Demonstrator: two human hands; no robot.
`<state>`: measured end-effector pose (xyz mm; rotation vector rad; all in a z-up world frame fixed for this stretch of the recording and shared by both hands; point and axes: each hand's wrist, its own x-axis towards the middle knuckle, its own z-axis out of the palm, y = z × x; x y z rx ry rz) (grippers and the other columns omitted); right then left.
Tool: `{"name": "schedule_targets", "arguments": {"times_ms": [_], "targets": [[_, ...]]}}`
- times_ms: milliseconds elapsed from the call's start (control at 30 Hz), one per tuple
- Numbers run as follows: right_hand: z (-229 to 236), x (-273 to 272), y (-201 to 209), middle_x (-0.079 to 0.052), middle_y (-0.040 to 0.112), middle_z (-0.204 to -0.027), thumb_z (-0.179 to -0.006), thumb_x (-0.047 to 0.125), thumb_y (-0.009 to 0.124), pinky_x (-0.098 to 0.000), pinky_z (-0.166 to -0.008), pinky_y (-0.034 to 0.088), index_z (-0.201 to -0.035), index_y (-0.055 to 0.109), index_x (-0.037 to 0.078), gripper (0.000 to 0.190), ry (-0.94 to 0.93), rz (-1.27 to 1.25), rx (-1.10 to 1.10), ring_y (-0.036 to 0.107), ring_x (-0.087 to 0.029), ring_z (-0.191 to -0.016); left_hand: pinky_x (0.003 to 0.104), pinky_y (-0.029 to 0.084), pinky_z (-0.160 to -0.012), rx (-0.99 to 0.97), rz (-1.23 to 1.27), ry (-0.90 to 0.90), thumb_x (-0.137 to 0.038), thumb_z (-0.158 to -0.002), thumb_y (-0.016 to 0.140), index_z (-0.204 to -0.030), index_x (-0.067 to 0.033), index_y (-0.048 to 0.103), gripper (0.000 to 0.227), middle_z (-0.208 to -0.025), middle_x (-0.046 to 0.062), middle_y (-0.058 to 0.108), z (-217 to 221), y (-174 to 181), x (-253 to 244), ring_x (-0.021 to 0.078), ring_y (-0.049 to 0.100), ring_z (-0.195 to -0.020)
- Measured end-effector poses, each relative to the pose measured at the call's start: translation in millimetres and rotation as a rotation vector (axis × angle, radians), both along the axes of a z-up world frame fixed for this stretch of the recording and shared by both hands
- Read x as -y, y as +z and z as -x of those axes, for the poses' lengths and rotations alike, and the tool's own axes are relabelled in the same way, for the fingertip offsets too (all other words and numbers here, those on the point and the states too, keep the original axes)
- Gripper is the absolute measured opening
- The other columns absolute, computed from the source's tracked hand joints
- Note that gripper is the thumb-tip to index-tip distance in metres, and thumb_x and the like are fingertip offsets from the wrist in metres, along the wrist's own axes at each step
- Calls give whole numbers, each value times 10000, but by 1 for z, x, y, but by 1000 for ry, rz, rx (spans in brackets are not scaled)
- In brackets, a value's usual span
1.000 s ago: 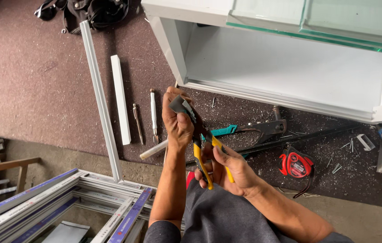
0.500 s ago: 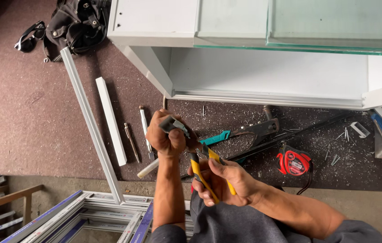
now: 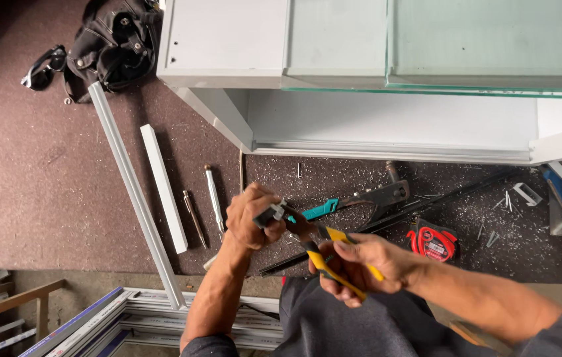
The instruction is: The person uses pliers to bend and shape the ends of aluminum profiles. They repeatedly test the fit of the modified profiles into a white window frame structure, adjusting the metal pieces to ensure they align correctly with the frame's grooves.
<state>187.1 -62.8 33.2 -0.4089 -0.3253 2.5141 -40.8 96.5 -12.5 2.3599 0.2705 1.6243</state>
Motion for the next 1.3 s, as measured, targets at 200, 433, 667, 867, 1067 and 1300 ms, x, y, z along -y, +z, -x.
{"name": "schedule_targets", "arguments": {"times_ms": [200, 433, 667, 867, 1067, 1300], "targets": [[47, -13, 2, -166, 697, -1222, -985, 435, 517, -370, -854, 602, -1391, 527, 45, 563, -154, -133, 143, 723, -196, -1060, 280, 479, -603, 39, 376, 132, -300, -1104, 494, -1066, -27, 624, 304, -865, 80, 636, 3, 22, 2, 131, 610, -706], [69, -4, -39, -232, 676, -1283, -1117, 357, 583, -206, -684, 520, -1518, 486, -58, 585, -246, -291, 128, 644, -102, -879, 242, 522, -742, 206, 998, -120, -305, -1041, 682, -1265, 9, 689, 386, -1111, 122, 758, 16, 55, 22, 155, 703, -952], [57, -17, -9, -277, 651, -1275, -957, 72, 553, -287, -743, 611, -1521, 409, -62, 597, -207, -272, 144, 737, -205, -880, 251, 556, -802, 208, 1095, -165, -312, -1016, 715, -1345, -5, 684, 451, -1114, 109, 769, 21, 40, 13, 115, 667, -915], [47, -25, 4, -311, 651, -1267, -959, 90, 579, -300, -782, 610, -1526, 410, -93, 619, -202, -193, -45, 728, -218, -871, 275, 540, -910, 291, 914, -211, -371, -1122, 496, -1386, -16, 629, 462, -1172, 75, 691, 1, 14, 21, 126, 643, -1026], [49, -17, 4, -256, 645, -1231, -967, 119, 597, -387, -920, 583, -1492, 442, -106, 591, -253, -124, -70, 696, -278, -1078, 286, 508, -775, 446, 657, 18, -345, -1121, 465, -1256, -22, 559, 362, -1076, 59, 610, -38, -9, 28, 131, 574, -881], [50, -16, 24, -220, 615, -1325, -937, 115, 585, -591, -962, 554, -1503, 393, -32, 615, -193, -78, -157, 647, -421, -1186, 297, 523, -733, 340, 541, 257, -393, -1168, 409, -1221, 4, 603, 446, -1060, 91, 610, -46, -3, 36, 163, 621, -865]]}}
